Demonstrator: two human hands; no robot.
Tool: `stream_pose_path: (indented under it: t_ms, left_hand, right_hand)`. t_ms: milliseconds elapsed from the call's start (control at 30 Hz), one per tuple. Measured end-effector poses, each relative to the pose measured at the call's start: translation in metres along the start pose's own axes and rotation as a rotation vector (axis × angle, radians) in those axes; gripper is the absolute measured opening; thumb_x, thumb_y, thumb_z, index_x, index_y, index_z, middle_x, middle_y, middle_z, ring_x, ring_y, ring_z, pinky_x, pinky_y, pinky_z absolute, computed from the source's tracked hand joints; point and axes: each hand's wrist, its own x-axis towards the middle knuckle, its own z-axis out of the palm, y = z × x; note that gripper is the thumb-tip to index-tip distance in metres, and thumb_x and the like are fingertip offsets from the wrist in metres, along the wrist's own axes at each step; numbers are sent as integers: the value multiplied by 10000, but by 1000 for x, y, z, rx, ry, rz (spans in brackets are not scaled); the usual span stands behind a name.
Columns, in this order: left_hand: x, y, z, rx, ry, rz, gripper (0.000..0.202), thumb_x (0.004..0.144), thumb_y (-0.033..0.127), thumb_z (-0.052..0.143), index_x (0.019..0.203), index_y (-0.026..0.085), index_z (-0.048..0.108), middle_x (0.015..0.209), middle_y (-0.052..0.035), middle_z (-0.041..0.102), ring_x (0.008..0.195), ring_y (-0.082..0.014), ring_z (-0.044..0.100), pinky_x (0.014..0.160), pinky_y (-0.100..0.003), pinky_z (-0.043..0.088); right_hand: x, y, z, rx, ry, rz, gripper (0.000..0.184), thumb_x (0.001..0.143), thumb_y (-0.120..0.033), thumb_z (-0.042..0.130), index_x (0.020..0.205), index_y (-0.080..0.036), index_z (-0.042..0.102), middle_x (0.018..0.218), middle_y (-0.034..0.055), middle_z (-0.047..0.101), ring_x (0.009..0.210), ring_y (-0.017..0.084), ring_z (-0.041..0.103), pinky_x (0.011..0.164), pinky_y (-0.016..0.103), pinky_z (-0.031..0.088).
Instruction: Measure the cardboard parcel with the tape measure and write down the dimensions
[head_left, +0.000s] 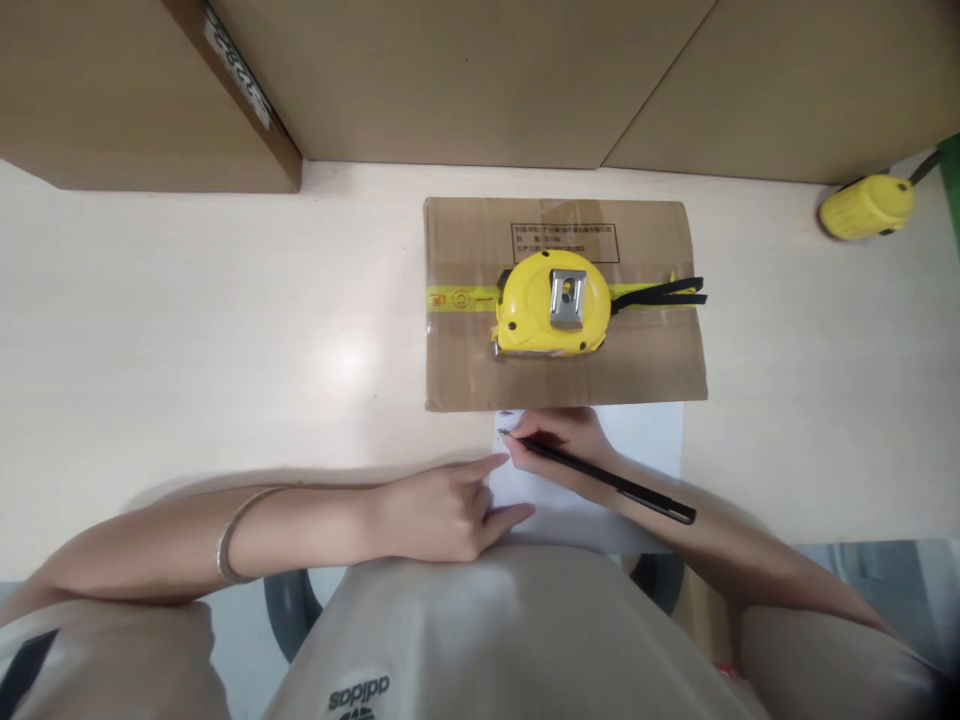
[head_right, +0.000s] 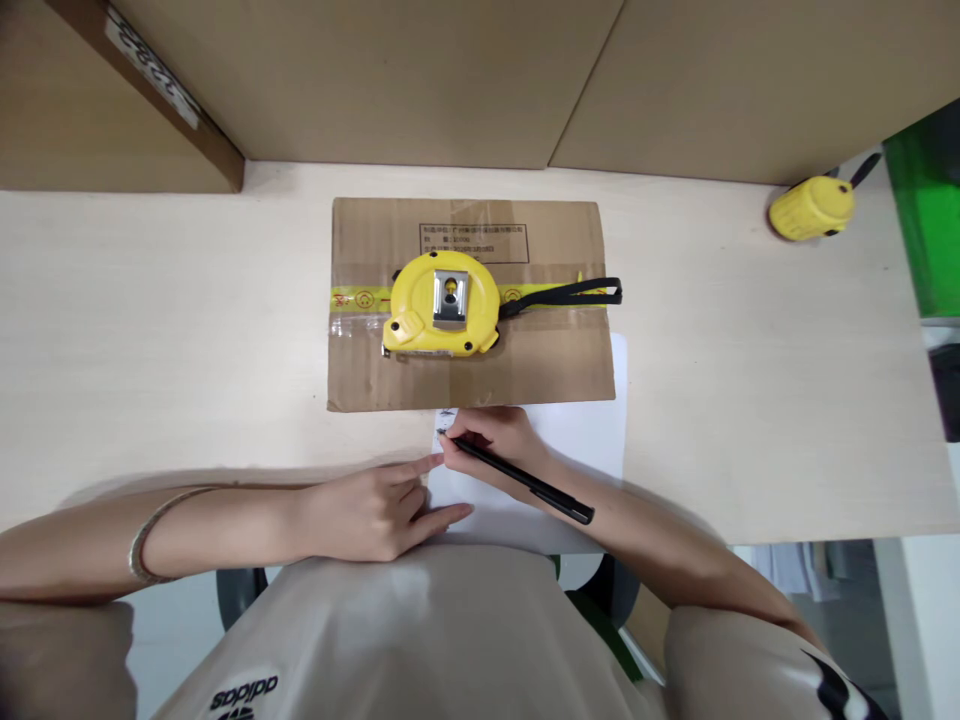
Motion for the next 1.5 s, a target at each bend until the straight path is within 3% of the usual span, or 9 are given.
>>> stream_pose_path:
  t_ms: [1500]
  left_hand:
    - [-1, 1, 1, -16, -6, -9, 463, 895, -7, 444, 1322, 81, 602, 612, 28, 679, 523, -130, 633, 1111, -403, 524]
  right_hand:
    - [-1, 2, -2, 1, -10, 24, 163, 798, -160, 636, 640, -176, 597, 570, -31, 585, 516, 65, 466, 502, 195, 374]
